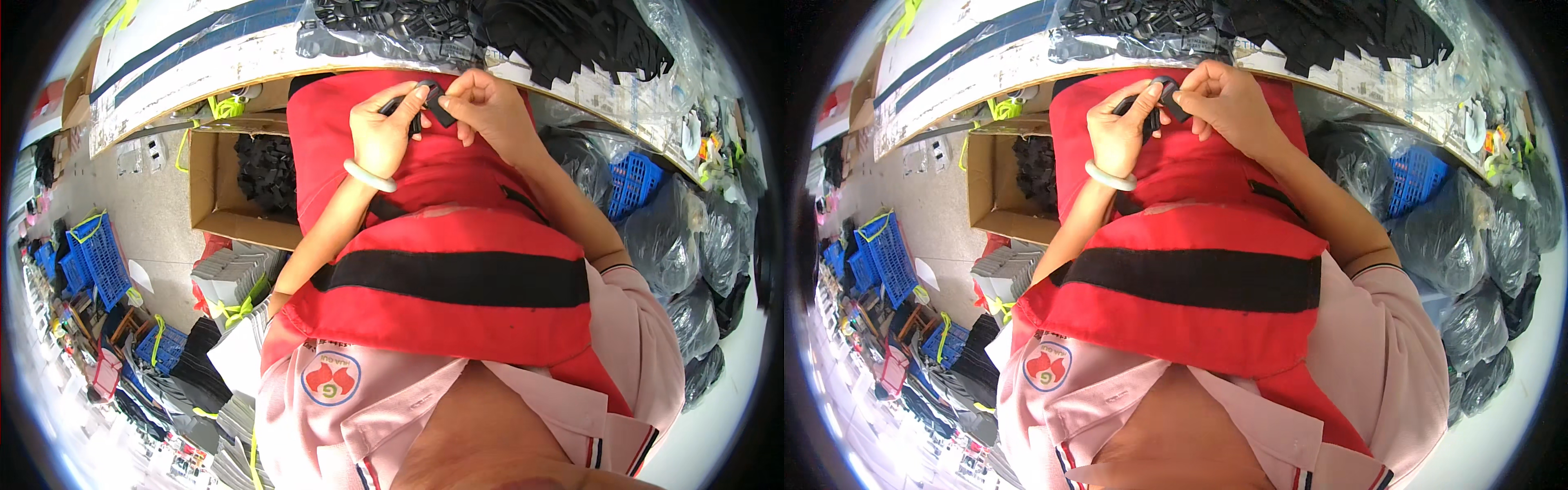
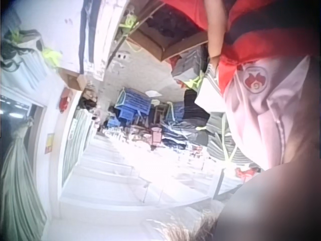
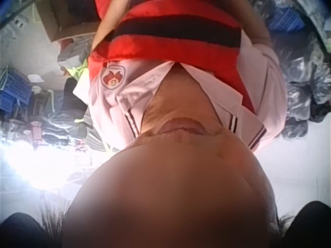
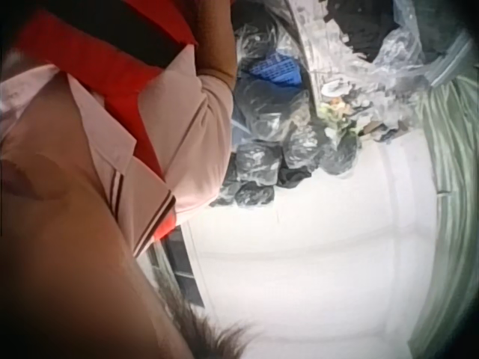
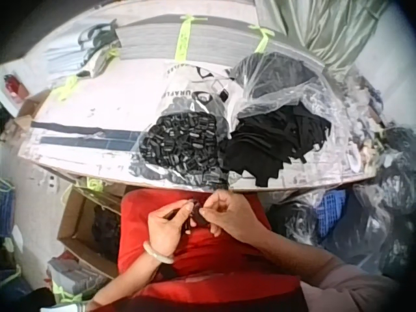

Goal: The recorder is assembling plastic buckles onto black straps repeatedly at a workbench.

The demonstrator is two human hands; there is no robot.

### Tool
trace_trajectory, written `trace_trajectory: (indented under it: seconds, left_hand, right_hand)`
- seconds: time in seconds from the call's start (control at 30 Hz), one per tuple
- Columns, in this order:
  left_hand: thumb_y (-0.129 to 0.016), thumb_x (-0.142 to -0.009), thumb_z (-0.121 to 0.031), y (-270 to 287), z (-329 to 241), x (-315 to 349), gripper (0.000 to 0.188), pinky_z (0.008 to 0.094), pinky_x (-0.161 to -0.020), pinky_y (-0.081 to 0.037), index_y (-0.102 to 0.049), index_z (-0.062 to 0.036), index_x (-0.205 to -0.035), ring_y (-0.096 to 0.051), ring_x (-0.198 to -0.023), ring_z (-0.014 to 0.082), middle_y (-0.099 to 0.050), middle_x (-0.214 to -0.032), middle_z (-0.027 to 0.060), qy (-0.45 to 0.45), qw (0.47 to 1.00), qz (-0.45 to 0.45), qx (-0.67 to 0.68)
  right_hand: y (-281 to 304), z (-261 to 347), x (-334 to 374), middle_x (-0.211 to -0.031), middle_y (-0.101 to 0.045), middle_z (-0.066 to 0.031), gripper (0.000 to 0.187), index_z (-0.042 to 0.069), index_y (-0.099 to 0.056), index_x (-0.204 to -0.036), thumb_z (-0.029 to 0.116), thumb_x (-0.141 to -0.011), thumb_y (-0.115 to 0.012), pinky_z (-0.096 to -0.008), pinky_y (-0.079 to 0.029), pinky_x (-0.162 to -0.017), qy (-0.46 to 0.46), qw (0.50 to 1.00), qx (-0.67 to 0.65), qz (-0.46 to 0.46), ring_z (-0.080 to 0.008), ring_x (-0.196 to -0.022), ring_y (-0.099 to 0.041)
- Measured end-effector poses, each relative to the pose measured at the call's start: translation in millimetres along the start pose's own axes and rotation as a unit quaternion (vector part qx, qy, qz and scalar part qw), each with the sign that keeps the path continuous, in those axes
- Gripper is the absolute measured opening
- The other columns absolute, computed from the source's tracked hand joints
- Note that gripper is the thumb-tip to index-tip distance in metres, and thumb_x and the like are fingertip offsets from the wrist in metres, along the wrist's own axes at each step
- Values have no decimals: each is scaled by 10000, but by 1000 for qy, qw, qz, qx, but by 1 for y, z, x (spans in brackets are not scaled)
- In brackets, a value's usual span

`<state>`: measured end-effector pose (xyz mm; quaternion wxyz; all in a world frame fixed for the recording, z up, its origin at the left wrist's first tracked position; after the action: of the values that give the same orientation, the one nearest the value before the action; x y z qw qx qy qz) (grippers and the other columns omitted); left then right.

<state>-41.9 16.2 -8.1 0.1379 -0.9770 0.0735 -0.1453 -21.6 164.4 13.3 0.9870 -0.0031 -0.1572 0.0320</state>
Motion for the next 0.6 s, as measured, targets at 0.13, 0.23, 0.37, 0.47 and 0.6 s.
trace_trajectory:
  seconds: [0.13,0.23,0.37,0.47,0.6]
  left_hand:
    - [-682,-871,-100,2,-3,-2,185,199,-453,-435,-675,49,-980,-584,-559,82,-660,-741,60,-13,1000,2,-14]
    - [-686,-859,-71,0,-6,-1,163,199,-469,-437,-681,45,-974,-578,-569,78,-653,-757,59,-40,998,15,-49]
    - [-695,-826,-13,-6,-17,2,162,199,-501,-440,-693,30,-981,-577,-605,78,-640,-804,64,-117,986,39,-110]
    - [-688,-819,11,-3,-22,3,175,200,-516,-445,-696,25,-993,-583,-633,85,-636,-844,69,-123,987,49,-93]
    - [-677,-822,28,4,-25,5,172,204,-534,-456,-696,26,-993,-589,-651,95,-636,-877,74,-128,985,62,-94]
  right_hand:
    - [1,-3,5,-659,-596,-39,151,3,-585,-853,125,-847,-674,-203,-443,-431,-30,999,-30,2,-73,-491,-551]
    - [1,-8,4,-660,-597,-41,151,1,-583,-855,123,-849,-673,-205,-442,-426,-38,998,-47,-5,-76,-492,-553]
    - [0,-15,0,-722,-611,-65,177,-17,-560,-949,114,-873,-652,-215,-477,-460,-29,996,-81,-17,-97,-546,-584]
    - [-10,-7,4,-829,-609,-63,236,-2,-544,-1092,109,-899,-625,-224,-515,-556,3,990,-134,-35,-108,-624,-603]
    - [-17,-1,6,-901,-603,-76,329,4,-506,-1188,106,-899,-625,-244,-543,-617,8,991,-136,4,-123,-704,-619]
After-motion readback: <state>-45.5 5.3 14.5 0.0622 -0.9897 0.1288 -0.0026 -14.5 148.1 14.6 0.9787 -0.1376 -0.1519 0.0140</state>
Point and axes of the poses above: each hand's wrist, its own x-axis away from the middle knuckle, its own y-axis out of the back of the hand, z = x × y, the point moved 8 cm from there along -x, towards the middle knuckle
